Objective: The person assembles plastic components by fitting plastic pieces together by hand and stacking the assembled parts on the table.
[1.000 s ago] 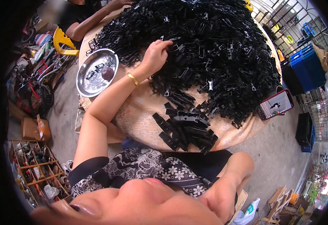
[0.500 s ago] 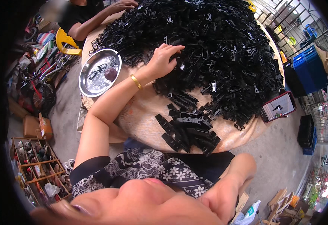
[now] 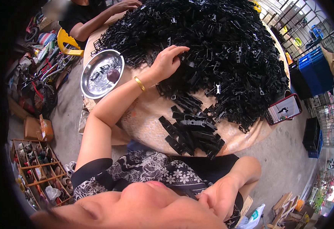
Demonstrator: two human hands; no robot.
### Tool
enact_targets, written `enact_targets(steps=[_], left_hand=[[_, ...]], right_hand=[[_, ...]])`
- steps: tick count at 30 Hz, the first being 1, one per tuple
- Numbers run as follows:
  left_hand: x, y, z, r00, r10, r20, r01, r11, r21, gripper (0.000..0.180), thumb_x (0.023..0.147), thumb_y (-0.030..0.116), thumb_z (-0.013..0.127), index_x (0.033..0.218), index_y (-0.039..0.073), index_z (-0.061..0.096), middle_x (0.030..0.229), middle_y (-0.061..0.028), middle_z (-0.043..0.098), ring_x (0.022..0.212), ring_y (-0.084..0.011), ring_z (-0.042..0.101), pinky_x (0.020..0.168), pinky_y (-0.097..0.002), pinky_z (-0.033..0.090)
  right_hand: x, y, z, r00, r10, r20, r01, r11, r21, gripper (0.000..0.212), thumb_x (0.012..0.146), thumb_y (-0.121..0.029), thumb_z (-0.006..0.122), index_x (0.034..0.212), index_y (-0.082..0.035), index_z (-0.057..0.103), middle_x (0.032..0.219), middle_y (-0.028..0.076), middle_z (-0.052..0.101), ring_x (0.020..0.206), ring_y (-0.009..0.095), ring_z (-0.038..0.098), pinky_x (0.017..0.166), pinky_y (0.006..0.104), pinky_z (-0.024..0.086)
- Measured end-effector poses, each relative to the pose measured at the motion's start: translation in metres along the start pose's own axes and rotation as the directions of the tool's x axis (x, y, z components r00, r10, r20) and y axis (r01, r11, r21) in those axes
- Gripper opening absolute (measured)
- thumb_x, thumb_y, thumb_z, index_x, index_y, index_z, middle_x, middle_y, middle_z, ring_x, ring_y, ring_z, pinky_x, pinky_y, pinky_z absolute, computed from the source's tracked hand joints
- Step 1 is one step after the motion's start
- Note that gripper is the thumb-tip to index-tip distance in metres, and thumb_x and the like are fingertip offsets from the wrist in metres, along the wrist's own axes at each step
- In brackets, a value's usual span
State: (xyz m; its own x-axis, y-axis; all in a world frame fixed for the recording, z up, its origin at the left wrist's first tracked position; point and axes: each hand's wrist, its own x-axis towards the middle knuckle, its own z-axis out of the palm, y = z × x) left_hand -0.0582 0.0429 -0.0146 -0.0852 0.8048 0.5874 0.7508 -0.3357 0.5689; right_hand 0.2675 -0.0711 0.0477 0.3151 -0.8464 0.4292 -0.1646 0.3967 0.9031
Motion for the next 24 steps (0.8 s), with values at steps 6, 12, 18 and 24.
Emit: enact_targets(steps=[6, 12, 18, 24], left_hand=[[0.001, 0.001, 0.001, 0.998, -0.002, -0.061, -0.001, 0.999, -0.036, 0.041, 0.074, -0.006, 0.052, 0.112, 0.008, 0.06, 0.087, -0.009, 0.055, 0.074, -0.0208, 0.055, 0.071, -0.0307, 0.047], [0.0, -0.004, -0.001, 0.994, -0.102, -0.051, 0.098, 0.993, -0.069, 0.039, 0.075, -0.005, 0.053, 0.112, 0.007, 0.062, 0.086, -0.0078, 0.054, 0.074, -0.0179, 0.055, 0.072, -0.0278, 0.047], [0.01, 0.007, 0.005, 0.977, -0.207, -0.047, 0.188, 0.948, -0.259, 0.033, 0.078, 0.0, 0.061, 0.11, 0.007, 0.063, 0.083, -0.0038, 0.052, 0.074, -0.0115, 0.053, 0.071, -0.0245, 0.046], [0.003, -0.002, -0.009, 0.942, -0.329, -0.068, 0.312, 0.932, -0.186, 0.029, 0.077, 0.002, 0.063, 0.105, 0.01, 0.066, 0.1, -0.0069, 0.057, 0.09, -0.0146, 0.055, 0.078, -0.0274, 0.048]], right_hand=[[0.001, 0.014, 0.002, 0.99, 0.094, 0.11, -0.086, 0.994, -0.069, 0.018, 0.058, 0.01, 0.063, 0.056, -0.005, 0.052, 0.051, -0.009, 0.044, 0.057, 0.005, 0.048, 0.076, 0.0241, 0.038], [-0.007, 0.001, -0.001, 0.995, 0.067, 0.074, -0.07, 0.997, 0.038, 0.02, 0.06, 0.007, 0.063, 0.052, -0.006, 0.05, 0.05, -0.009, 0.044, 0.053, 0.005, 0.046, 0.076, 0.0246, 0.038], [-0.021, 0.045, 0.03, 0.957, 0.231, 0.178, -0.258, 0.955, 0.147, 0.014, 0.063, 0.007, 0.061, 0.056, -0.005, 0.058, 0.053, -0.006, 0.048, 0.051, 0.007, 0.047, 0.064, 0.0238, 0.042], [-0.083, 0.081, 0.031, 0.343, 0.723, 0.599, -0.793, 0.565, -0.228, 0.018, 0.073, -0.001, 0.069, 0.088, -0.008, 0.063, 0.079, 0.004, 0.059, 0.06, 0.016, 0.054, 0.052, 0.0246, 0.045]])
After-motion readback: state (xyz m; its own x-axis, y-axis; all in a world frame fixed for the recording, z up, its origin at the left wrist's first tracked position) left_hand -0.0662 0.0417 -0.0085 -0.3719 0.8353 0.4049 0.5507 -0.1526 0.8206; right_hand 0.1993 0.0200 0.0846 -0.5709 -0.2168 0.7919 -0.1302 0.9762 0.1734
